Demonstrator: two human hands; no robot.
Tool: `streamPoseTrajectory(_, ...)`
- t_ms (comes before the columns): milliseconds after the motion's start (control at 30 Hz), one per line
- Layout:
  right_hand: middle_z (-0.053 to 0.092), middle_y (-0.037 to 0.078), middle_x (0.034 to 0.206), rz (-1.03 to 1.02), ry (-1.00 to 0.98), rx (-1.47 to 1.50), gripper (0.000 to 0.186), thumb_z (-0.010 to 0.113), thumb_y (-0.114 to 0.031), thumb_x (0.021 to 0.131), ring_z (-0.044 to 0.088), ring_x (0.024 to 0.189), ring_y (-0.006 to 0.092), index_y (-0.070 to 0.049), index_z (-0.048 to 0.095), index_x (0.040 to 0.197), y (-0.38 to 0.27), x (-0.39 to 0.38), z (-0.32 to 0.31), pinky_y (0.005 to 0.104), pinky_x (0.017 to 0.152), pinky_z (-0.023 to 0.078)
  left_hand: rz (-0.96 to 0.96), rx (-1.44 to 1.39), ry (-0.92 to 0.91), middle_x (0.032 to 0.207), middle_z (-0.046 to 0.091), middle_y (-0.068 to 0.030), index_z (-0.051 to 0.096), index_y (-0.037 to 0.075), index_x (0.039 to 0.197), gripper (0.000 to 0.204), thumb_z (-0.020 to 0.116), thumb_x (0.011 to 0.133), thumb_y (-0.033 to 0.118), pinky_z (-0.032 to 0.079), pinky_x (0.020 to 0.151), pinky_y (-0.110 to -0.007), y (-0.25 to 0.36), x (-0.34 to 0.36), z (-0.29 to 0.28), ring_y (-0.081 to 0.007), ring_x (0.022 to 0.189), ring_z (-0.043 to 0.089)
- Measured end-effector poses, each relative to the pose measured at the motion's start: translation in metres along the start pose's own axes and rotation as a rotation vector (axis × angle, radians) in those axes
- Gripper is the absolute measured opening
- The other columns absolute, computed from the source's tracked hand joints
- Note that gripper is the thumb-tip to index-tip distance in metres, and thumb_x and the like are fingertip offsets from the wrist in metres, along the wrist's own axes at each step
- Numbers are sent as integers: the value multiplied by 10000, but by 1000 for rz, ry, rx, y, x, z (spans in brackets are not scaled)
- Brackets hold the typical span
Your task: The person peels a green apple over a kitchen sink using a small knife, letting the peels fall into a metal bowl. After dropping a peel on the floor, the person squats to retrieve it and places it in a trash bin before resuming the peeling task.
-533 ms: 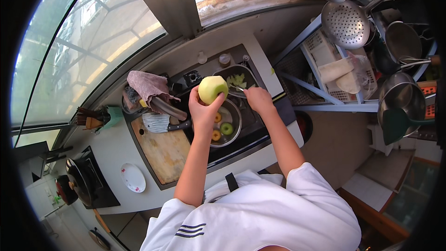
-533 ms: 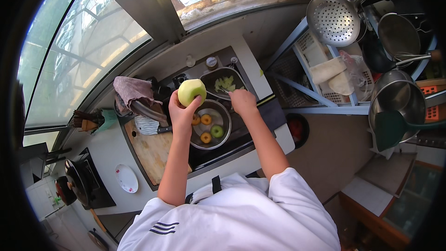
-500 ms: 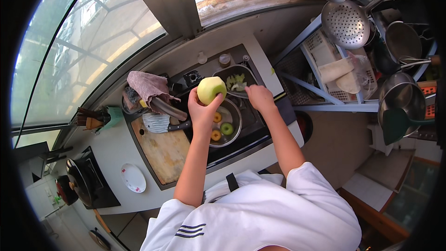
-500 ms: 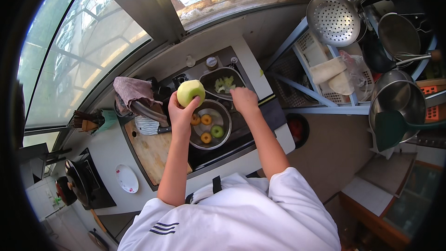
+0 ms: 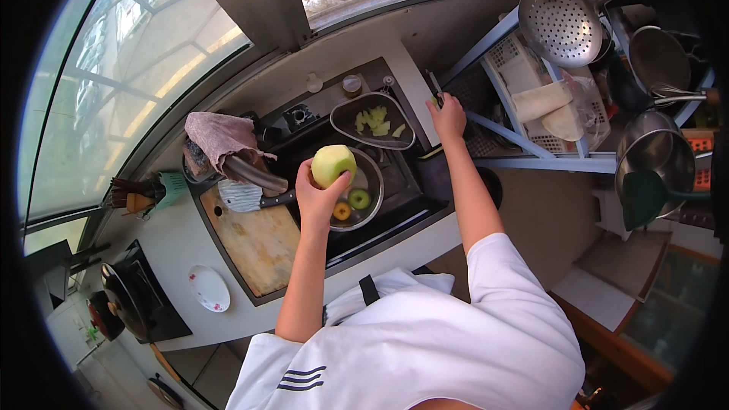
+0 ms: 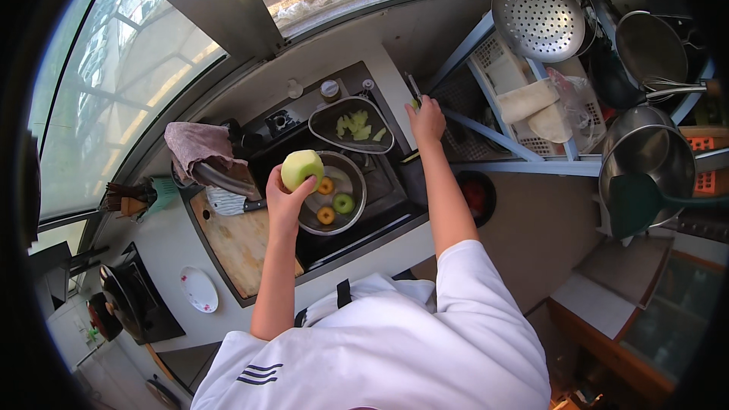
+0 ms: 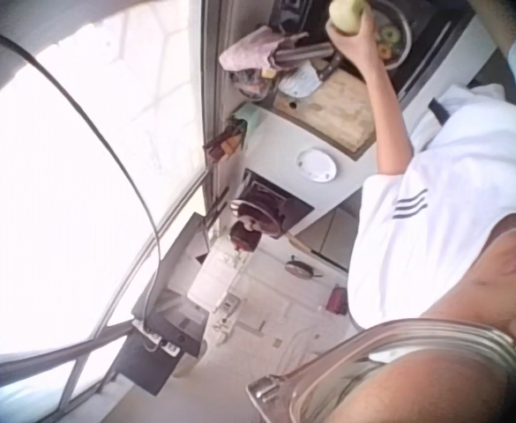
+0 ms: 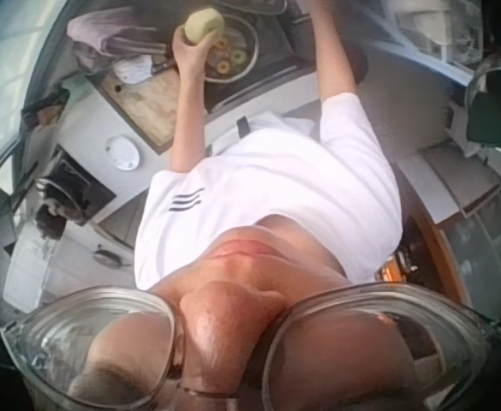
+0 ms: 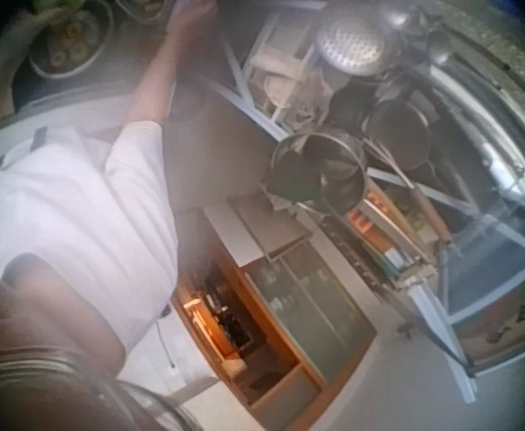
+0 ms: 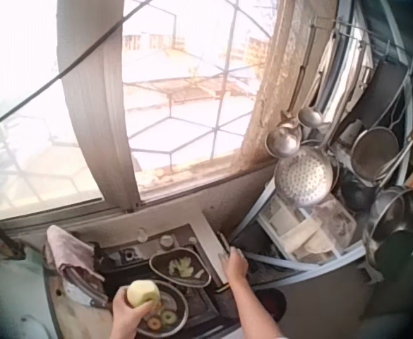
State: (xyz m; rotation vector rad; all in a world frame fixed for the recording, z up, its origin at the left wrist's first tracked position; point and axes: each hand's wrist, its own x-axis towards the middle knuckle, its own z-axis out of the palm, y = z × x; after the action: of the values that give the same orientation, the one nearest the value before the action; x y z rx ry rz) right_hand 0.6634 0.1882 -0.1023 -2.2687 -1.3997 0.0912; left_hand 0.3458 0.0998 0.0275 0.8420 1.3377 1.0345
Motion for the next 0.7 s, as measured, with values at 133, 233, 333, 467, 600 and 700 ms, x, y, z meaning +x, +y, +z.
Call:
streamPoseTrajectory(133,693,160,828,84,-46,138,241,729,-279,854,669,813,372,-45,718,911,29,10,25,472,691,517,-11,1,-45,1088,628,-81,534,15,1131,497,828,732,55,506,895,-294,1,-7,3,-155,1012,635)
streamPoseTrajectory(233,686,163,764,98,-24,298,231,707,-249,876,681,737,346,-19,716,903,21,12,15,425,656,517,-51,-48,-40,1117,633,-82,543,16,1167,501,817,747,41,499,911,-297,1,-11,0,-163,1032,634)
streamPoseTrajectory(333,670,206,765,56,88,484,251,682,-238,890,682,703,339,12,698,890,-21,-5,2,373,612,494,-66,-179,-26,1154,636,-84,547,13,1214,517,803,764,26,494,922,-299,-6,-8,1,-172,1053,630)
streamPoseTrajectory(467,723,163,894,-141,-397,370,400,832,-284,734,687,844,359,-42,716,1030,-59,-43,1,394,782,540,-136,-270,-29,1176,635,-85,545,12,1238,530,796,771,20,493,931,-303,-8,-2,10,-176,1061,628)
streamPoseTrajectory(600,615,80,669,-27,-353,664,294,614,-293,957,606,633,182,-7,657,906,-93,-73,-21,325,619,463,-34,-164,17,1144,622,-83,521,16,1201,538,813,750,30,509,904,-297,-3,0,14,-166,1043,626)
streamPoseTrajectory(700,453,42,575,-123,-314,797,369,408,-245,1056,453,530,128,-11,593,839,-127,-107,-81,317,522,365,66,-61,85,1119,609,-85,494,27,1166,554,832,727,37,521,881,-285,3,2,17,-158,1016,626)
